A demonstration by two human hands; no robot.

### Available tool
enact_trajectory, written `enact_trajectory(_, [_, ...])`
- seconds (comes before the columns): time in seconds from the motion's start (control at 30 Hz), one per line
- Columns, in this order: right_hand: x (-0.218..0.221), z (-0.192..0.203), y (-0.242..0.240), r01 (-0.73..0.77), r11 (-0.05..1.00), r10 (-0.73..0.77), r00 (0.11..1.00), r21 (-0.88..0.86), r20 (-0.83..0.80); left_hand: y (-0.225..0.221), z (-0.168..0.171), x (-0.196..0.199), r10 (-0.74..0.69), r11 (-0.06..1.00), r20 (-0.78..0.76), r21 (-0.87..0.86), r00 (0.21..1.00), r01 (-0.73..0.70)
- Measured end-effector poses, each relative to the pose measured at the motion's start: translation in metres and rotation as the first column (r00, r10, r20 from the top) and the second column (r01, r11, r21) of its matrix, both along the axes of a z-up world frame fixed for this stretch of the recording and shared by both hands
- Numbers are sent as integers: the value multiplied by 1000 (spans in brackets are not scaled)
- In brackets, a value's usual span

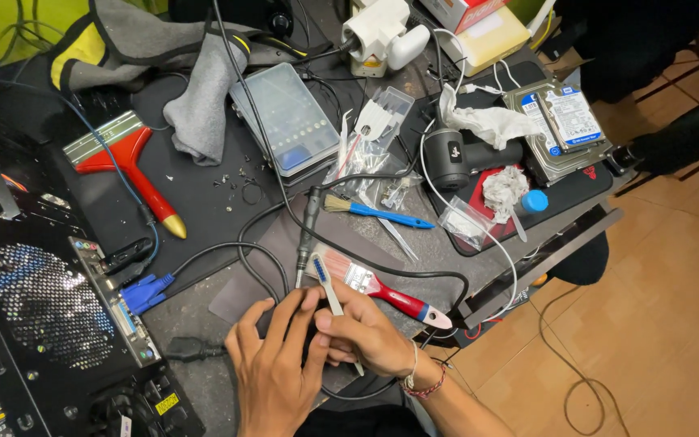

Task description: Cleaning an electronic component with a brush and plugging a power connector into a motherboard.

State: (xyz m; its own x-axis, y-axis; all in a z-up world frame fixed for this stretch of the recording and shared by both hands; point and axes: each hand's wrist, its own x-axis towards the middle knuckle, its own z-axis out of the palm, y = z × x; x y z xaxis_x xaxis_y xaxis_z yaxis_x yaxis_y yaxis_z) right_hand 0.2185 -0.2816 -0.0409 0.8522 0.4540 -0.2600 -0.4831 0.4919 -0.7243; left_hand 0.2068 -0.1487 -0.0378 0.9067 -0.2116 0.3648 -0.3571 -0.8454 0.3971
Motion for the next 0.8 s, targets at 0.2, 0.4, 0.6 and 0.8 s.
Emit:
enact_trajectory(0.2, [0, 0, 2, 12, 1000, -13, 999, 22, 40, 2, 1, -1, -17, 1000, -23, -22, 1000, 16])
enact_trajectory(0.4, [-1, 3, 5, 25, 999, -24, 999, -38, 25, 6, 4, -2, -34, 993, 6, -114, 999, 35])
enact_trajectory(0.6, [-3, 2, 9, 61, 995, -57, 997, -79, 48, 8, 18, -4, -21, 978, 118, -203, 993, 45])
enact_trajectory(0.8, [-5, 22, 18, 19, 981, -5, 997, -196, 72, 14, 33, -10, -24, 964, 233, -253, 972, 85])
